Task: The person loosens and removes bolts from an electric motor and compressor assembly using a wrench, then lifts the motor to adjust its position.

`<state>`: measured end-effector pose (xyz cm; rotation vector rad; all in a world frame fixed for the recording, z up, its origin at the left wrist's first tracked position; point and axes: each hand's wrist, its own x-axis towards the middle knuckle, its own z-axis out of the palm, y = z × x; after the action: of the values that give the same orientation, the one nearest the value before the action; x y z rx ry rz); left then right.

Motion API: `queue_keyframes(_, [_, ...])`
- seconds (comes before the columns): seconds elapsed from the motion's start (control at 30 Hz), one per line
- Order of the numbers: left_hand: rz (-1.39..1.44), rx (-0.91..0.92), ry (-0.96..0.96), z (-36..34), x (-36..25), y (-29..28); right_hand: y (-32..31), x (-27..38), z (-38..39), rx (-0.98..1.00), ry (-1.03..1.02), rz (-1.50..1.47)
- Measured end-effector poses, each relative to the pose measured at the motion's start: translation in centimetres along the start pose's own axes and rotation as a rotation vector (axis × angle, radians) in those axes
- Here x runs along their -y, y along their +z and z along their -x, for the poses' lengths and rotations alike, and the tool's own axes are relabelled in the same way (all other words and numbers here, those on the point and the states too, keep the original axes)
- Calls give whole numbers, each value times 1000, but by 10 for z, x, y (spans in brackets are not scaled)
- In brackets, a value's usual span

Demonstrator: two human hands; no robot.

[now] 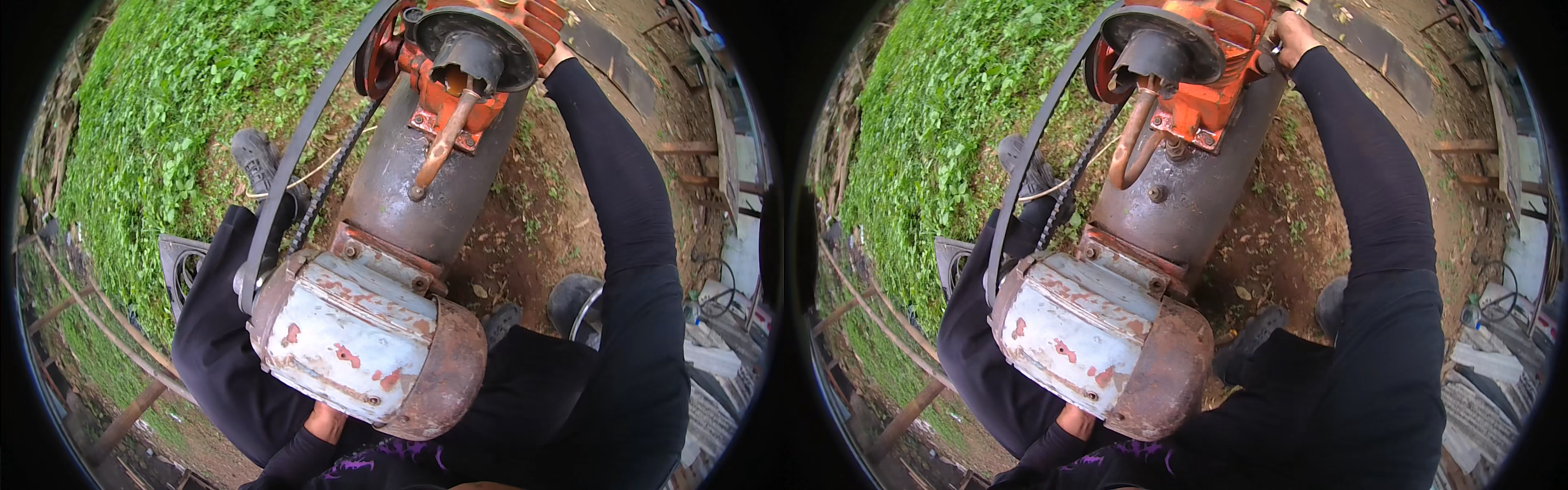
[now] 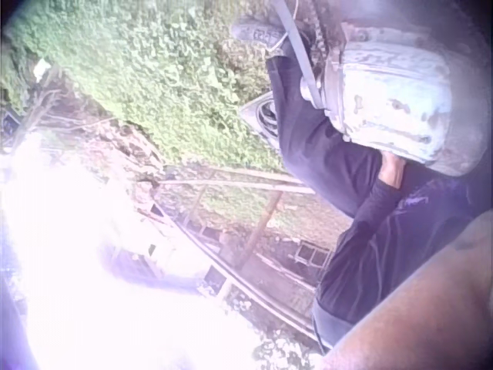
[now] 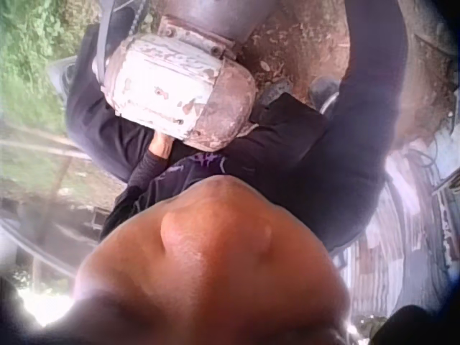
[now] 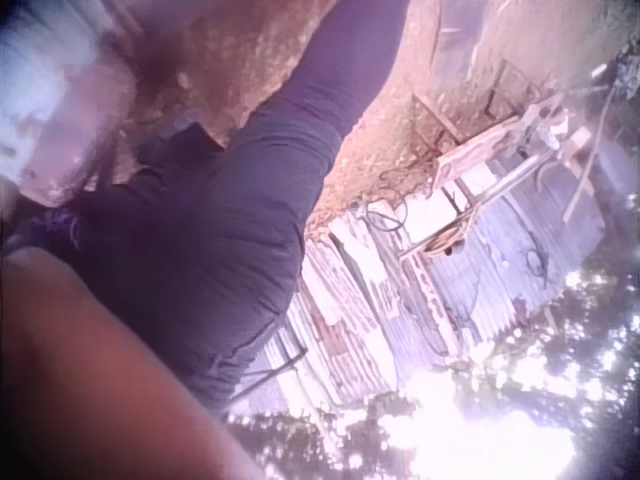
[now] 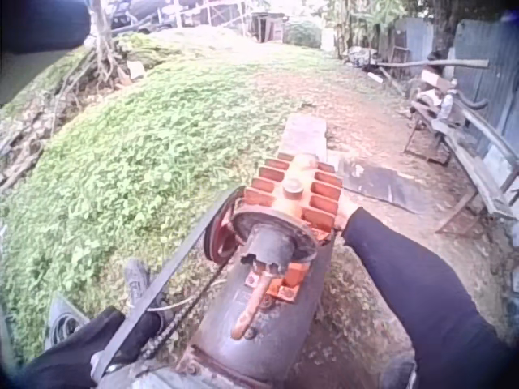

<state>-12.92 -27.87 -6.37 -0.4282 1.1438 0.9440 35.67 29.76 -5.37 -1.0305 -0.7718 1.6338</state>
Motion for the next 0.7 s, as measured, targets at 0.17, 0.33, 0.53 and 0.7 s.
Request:
queue_keyframes(0.17, [-105,14,140,3,-34,-25,-57,9,144,-302,-34,-141])
queue_keyframes(0.33, [-340,46,314,-12,-71,-9,-120,-3,252,-600,-165,-242])
queue_keyframes(0.53, [-794,81,509,-28,-114,25,-177,-24,246,-798,-84,-3])
queue_keyframes(0.7, [-750,117,459,-37,-145,117,-180,-20,263,-836,6,-154])
